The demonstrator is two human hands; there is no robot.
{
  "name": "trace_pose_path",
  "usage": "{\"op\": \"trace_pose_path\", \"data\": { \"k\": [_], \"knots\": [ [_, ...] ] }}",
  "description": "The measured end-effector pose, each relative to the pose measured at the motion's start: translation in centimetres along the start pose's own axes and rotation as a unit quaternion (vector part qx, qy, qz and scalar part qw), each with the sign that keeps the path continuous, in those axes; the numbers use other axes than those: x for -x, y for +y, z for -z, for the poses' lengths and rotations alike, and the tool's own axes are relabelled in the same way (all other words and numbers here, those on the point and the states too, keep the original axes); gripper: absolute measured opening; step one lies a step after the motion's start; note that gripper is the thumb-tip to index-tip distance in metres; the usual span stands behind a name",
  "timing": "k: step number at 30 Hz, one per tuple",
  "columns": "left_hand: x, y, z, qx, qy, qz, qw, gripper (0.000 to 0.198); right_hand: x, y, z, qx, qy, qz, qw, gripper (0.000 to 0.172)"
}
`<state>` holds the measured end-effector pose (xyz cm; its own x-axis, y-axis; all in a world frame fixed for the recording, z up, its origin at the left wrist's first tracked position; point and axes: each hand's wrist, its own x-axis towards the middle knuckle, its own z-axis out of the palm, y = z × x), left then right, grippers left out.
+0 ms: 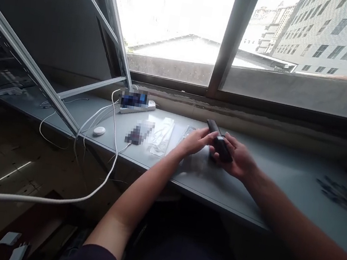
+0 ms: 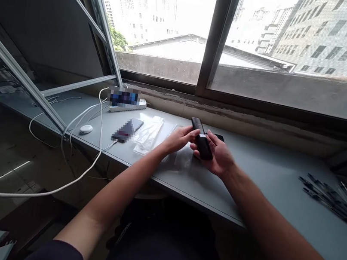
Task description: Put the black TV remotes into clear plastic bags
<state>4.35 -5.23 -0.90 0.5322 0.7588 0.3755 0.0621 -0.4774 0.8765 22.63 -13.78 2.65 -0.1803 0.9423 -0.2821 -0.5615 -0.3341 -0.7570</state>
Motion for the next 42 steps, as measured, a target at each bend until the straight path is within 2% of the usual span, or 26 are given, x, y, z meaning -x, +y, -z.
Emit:
{"op": "trace_pose_path", "data": {
  "k": [5,7,10,13,18,24,28,32,35,39,42],
  "knots": [
    [-0.6,-0.4,0.0,0.093,0.027,-0.027,0.995,0.051,0.2,0.2,-0.4,-0.022,-0.052,0.009,0.998,0.037],
    [-0.9,-0.8,0.0,0.115,0.047,-0.029,0.992,0.055,0.3,0.4,-0.4,-0.016,-0.049,0.017,0.999,0.033],
    [-1.1,-1.1,0.1,0.12,0.075,0.002,0.99,0.061,0.1,0.8,-0.1,0.013,-0.031,0.042,0.999,0.017],
    [-1.0,-1.0,0.1,0.107,0.069,0.019,0.992,0.062,-0.3,1.4,0.3,0.059,-0.011,0.072,0.996,0.008],
    [-1.2,-1.2,0.1,0.1,0.049,-0.029,0.993,0.052,-0.2,2.0,0.1,0.109,-0.04,0.096,0.989,0.013],
    [-2.0,-1.5,0.5,0.176,0.119,-0.035,0.977,0.053,-0.3,2.1,0.0,0.155,-0.032,0.144,0.977,0.028],
    [-1.5,-0.8,0.9,0.184,0.093,-0.05,0.977,0.055,-0.9,2.4,0.6,0.189,-0.035,0.207,0.959,0.044],
    [-0.5,0.2,0.8,0.07,0.067,-0.106,0.99,0.045,-0.9,2.2,0.7,0.255,-0.027,0.28,0.925,0.047],
    [-0.2,0.4,0.6,-0.011,0.052,-0.166,0.985,0.041,-0.9,2.0,0.6,0.281,-0.015,0.323,0.904,0.047],
    [-0.5,-0.2,0.6,-0.034,0.065,-0.25,0.965,0.038,-1.3,1.9,0.9,0.306,0.014,0.372,0.876,0.05],
    [-0.8,-0.8,0.7,-0.039,0.072,-0.287,0.954,0.036,-1.6,1.8,1.4,0.31,0.025,0.389,0.867,0.049]
  ]
}}
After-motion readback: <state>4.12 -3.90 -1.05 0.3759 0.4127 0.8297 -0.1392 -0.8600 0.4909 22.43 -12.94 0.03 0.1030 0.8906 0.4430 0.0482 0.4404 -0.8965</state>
